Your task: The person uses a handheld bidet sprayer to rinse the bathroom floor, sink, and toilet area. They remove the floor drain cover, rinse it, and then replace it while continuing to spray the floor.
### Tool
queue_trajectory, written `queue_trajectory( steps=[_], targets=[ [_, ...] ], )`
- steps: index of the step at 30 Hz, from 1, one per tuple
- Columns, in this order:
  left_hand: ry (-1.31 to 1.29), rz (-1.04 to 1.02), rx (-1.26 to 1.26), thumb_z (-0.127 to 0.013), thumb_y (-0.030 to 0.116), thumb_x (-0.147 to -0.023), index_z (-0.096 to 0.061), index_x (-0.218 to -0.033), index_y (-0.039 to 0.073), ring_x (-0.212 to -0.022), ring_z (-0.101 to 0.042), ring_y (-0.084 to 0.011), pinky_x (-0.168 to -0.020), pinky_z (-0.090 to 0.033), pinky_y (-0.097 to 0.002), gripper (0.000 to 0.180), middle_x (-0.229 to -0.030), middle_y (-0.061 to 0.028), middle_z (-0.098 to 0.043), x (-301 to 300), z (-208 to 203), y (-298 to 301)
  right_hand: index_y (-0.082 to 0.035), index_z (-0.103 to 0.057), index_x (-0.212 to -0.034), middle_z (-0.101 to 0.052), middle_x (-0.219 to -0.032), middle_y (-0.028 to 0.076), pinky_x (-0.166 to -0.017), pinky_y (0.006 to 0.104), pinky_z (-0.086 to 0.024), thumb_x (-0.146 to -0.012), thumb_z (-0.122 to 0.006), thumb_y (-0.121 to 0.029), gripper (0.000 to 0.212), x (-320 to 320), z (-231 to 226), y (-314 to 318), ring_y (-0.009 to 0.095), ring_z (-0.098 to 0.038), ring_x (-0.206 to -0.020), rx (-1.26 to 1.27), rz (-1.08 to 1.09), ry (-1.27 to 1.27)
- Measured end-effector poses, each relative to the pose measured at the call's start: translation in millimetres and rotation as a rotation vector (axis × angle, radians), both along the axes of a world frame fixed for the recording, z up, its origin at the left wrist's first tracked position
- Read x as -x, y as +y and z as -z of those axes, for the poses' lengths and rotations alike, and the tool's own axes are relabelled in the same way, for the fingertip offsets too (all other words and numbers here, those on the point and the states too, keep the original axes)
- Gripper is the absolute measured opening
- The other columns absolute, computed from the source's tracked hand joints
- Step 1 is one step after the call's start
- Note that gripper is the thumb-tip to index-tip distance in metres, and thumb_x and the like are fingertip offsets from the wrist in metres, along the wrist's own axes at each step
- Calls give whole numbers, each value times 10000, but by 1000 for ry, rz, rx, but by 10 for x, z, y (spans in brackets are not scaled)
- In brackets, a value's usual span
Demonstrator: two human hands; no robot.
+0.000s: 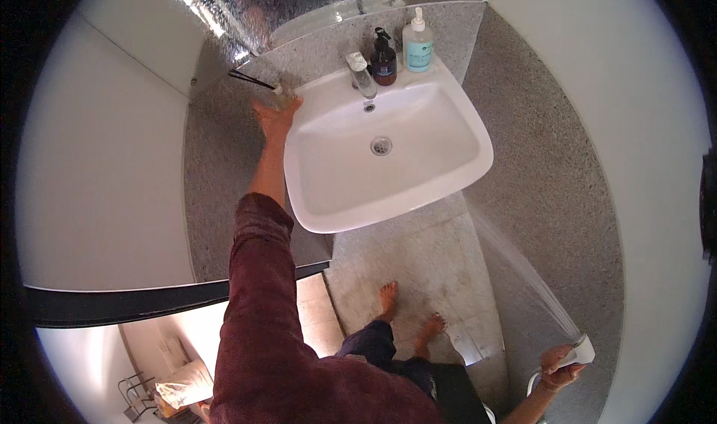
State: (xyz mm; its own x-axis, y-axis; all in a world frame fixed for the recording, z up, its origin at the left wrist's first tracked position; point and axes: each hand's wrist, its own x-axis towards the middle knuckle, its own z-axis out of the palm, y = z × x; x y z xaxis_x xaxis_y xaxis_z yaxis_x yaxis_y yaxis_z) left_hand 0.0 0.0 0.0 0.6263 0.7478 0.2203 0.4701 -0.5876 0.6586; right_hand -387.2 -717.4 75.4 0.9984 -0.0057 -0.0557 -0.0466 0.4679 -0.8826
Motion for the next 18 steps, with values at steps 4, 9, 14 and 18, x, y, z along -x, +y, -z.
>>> queue_trajectory(
  steps=[4,9,14,18],
  targets=[
    [38,114,-12,-783,491,-584,-384,-1253,-54,-1078,-541,-368,-917,-437,-410,950,-1194,-248,-519,-375,124,257,-9,-569,-811,-489,-457,45,-351,298,-334,-796,-479,-668,666,-119,47,144,155,-440,-360,20,26,-36],
    [161,72,-81,-766,469,-614,-531,-1095,-69,-1014,-591,-344,-849,-473,-423,759,-1075,-236,-600,-271,3,389,14,-546,-796,-478,-432,51,-291,257,-296,-822,-578,-510,526,-180,-6,145,128,-415,-317,-49,33,-59],
    [-63,215,-228,-734,457,-647,-574,-1045,-26,-956,-612,-335,-827,-480,-406,646,-1039,-206,-622,177,-676,625,19,-548,-920,-543,-549,84,-331,278,-367,-799,-542,-602,633,-235,235,65,165,-468,-363,0,84,-125],
    [61,175,-299,-743,438,-650,-579,-1049,-24,-979,-603,-329,-830,-477,-403,632,-1028,-200,-627,561,-1291,877,16,-511,-1087,-583,-649,96,-345,278,-405,-812,-580,-533,617,-339,338,120,177,-497,-391,-239,38,-13]
  ],
)
